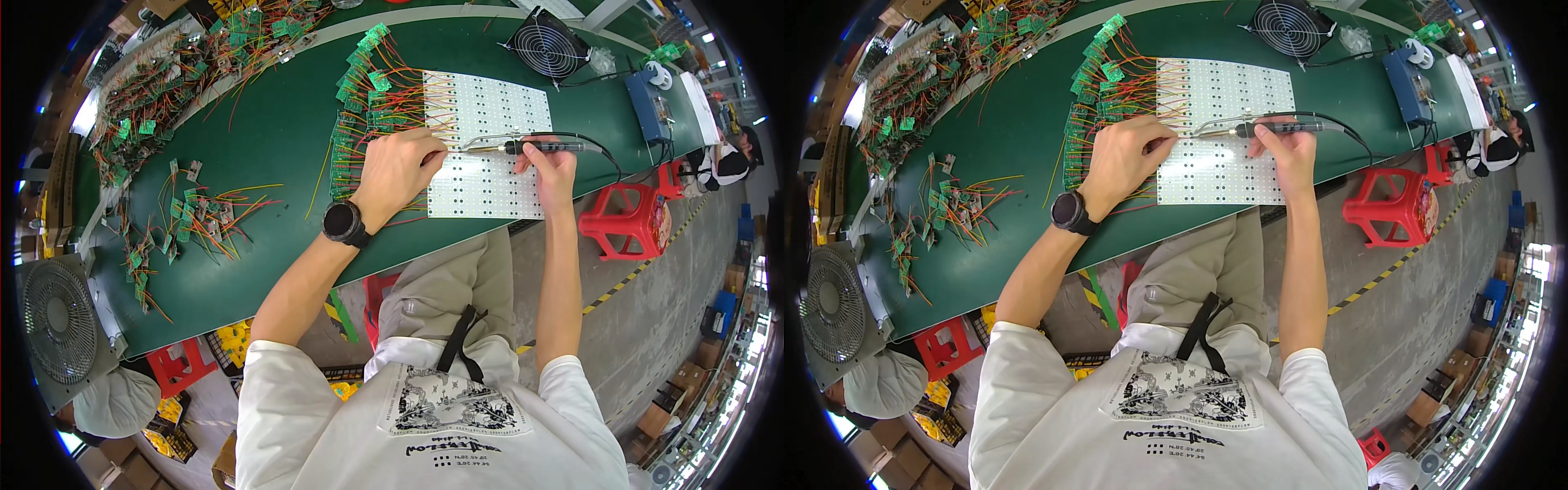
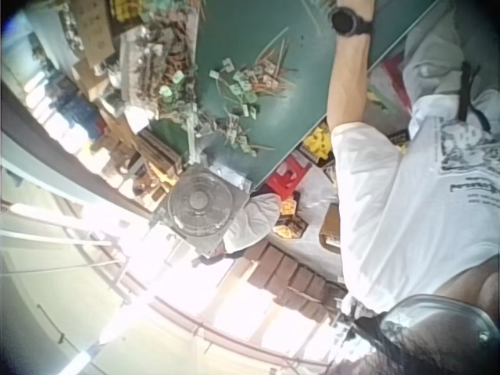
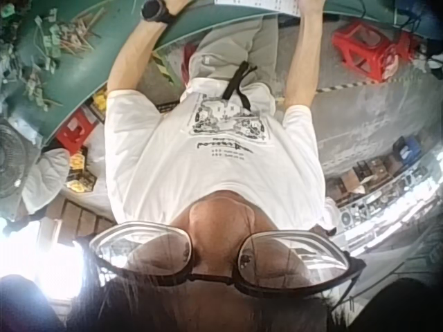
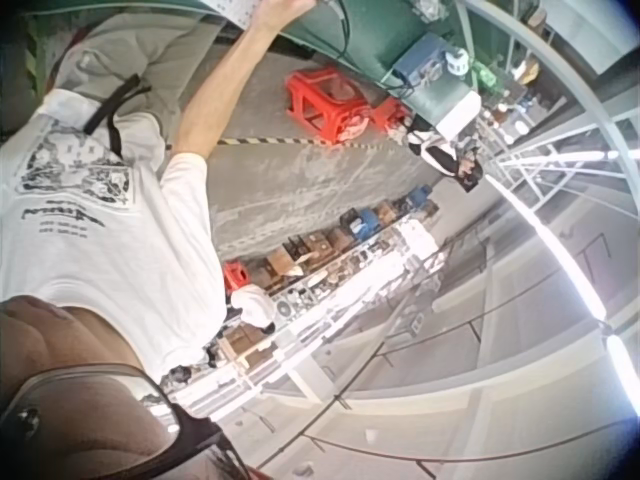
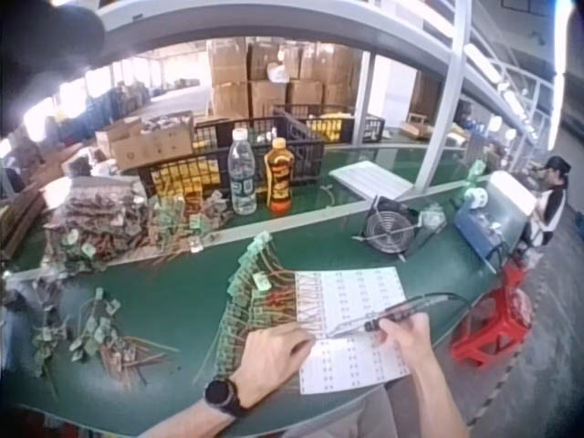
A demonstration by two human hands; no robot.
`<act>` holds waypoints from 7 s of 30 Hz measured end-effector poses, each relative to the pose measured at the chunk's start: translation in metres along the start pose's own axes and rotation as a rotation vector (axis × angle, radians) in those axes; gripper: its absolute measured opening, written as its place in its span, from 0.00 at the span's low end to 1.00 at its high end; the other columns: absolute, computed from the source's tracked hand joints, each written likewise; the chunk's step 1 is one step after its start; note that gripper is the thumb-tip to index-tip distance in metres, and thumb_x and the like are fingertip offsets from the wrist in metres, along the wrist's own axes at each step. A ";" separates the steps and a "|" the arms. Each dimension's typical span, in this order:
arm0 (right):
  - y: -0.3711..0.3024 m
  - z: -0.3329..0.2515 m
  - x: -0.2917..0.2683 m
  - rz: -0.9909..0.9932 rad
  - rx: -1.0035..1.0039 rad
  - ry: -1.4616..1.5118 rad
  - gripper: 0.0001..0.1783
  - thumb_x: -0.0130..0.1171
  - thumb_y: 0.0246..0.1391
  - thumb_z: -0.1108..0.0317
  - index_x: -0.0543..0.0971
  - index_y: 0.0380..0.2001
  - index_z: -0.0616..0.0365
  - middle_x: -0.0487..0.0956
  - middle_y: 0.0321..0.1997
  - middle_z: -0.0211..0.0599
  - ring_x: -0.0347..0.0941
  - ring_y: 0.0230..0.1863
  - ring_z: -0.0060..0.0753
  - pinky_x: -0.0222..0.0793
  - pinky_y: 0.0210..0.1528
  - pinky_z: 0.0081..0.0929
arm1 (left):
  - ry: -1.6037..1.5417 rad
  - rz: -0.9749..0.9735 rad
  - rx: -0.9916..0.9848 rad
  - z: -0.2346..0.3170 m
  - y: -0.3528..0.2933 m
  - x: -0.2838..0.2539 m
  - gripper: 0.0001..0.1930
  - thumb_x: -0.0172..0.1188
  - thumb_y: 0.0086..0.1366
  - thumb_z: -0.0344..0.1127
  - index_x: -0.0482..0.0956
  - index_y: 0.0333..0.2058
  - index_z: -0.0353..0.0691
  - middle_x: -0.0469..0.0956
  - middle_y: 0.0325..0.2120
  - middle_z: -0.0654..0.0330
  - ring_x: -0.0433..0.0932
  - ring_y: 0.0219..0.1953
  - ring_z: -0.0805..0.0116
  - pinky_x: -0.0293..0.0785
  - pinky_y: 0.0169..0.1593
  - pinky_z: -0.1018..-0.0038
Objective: The person solders wires from small circuit boards onto a large circuit board panel using a soldering iron.
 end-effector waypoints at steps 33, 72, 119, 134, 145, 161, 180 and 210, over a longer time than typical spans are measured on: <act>0.003 0.000 -0.002 0.080 -0.011 0.159 0.11 0.64 0.53 0.70 0.78 0.36 0.68 0.78 0.23 0.37 0.73 0.20 0.25 0.67 0.24 0.20 | 0.727 0.293 -0.246 -0.002 -0.106 -0.158 0.15 0.53 0.54 0.18 0.79 0.39 0.36 0.79 0.42 0.56 0.75 0.46 0.53 0.72 0.49 0.63; 0.004 0.003 -0.009 0.032 -0.028 0.206 0.10 0.65 0.53 0.69 0.79 0.35 0.65 0.79 0.24 0.35 0.73 0.21 0.23 0.65 0.24 0.21 | 0.001 0.028 -0.425 -0.008 -0.129 -0.133 0.13 0.63 0.58 0.27 0.76 0.42 0.31 0.79 0.28 0.60 0.76 0.34 0.72 0.73 0.42 0.74; 0.001 -0.001 -0.006 0.043 -0.003 0.168 0.09 0.63 0.55 0.70 0.78 0.34 0.65 0.77 0.22 0.35 0.73 0.20 0.25 0.68 0.24 0.22 | -0.026 -0.175 0.006 0.028 -0.004 -0.010 0.07 0.59 0.64 0.30 0.75 0.35 0.31 0.76 0.20 0.51 0.74 0.20 0.61 0.69 0.27 0.70; 0.001 -0.003 -0.006 -0.026 0.004 0.119 0.08 0.63 0.53 0.76 0.78 0.36 0.67 0.79 0.24 0.38 0.76 0.22 0.27 0.70 0.25 0.22 | -0.137 0.028 -0.189 0.013 -0.007 -0.016 0.07 0.64 0.58 0.30 0.81 0.30 0.30 0.76 0.17 0.54 0.70 0.16 0.69 0.66 0.23 0.73; 0.001 -0.006 -0.004 -0.051 0.007 0.111 0.08 0.63 0.52 0.77 0.77 0.36 0.68 0.79 0.28 0.39 0.76 0.23 0.28 0.71 0.26 0.23 | -0.158 0.050 -0.213 0.008 -0.008 -0.013 0.06 0.64 0.59 0.29 0.81 0.32 0.31 0.77 0.17 0.57 0.70 0.18 0.76 0.66 0.25 0.77; 0.000 -0.005 -0.004 -0.077 0.001 0.079 0.08 0.62 0.52 0.77 0.76 0.35 0.69 0.79 0.28 0.39 0.77 0.24 0.28 0.72 0.26 0.23 | -0.140 0.041 -0.231 0.007 -0.008 -0.013 0.06 0.64 0.59 0.29 0.81 0.31 0.31 0.75 0.16 0.59 0.68 0.18 0.76 0.65 0.25 0.77; 0.000 -0.006 -0.004 -0.040 0.003 0.103 0.09 0.63 0.52 0.75 0.77 0.36 0.69 0.79 0.25 0.38 0.77 0.22 0.28 0.71 0.25 0.22 | -0.132 0.038 -0.213 0.010 -0.008 -0.013 0.06 0.64 0.58 0.29 0.81 0.32 0.32 0.76 0.18 0.57 0.70 0.18 0.74 0.67 0.25 0.77; -0.001 -0.004 -0.005 -0.034 0.002 0.156 0.09 0.64 0.51 0.75 0.77 0.34 0.69 0.78 0.23 0.39 0.75 0.21 0.27 0.71 0.24 0.23 | 0.055 -0.109 0.152 0.021 -0.014 -0.011 0.07 0.62 0.59 0.26 0.81 0.36 0.32 0.78 0.29 0.53 0.77 0.32 0.53 0.73 0.37 0.65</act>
Point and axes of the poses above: each hand's wrist, its own y-axis towards the middle knuckle, its own x-axis out of the palm, z = x × y, the point moved 2 cm from there along y, towards the middle knuckle
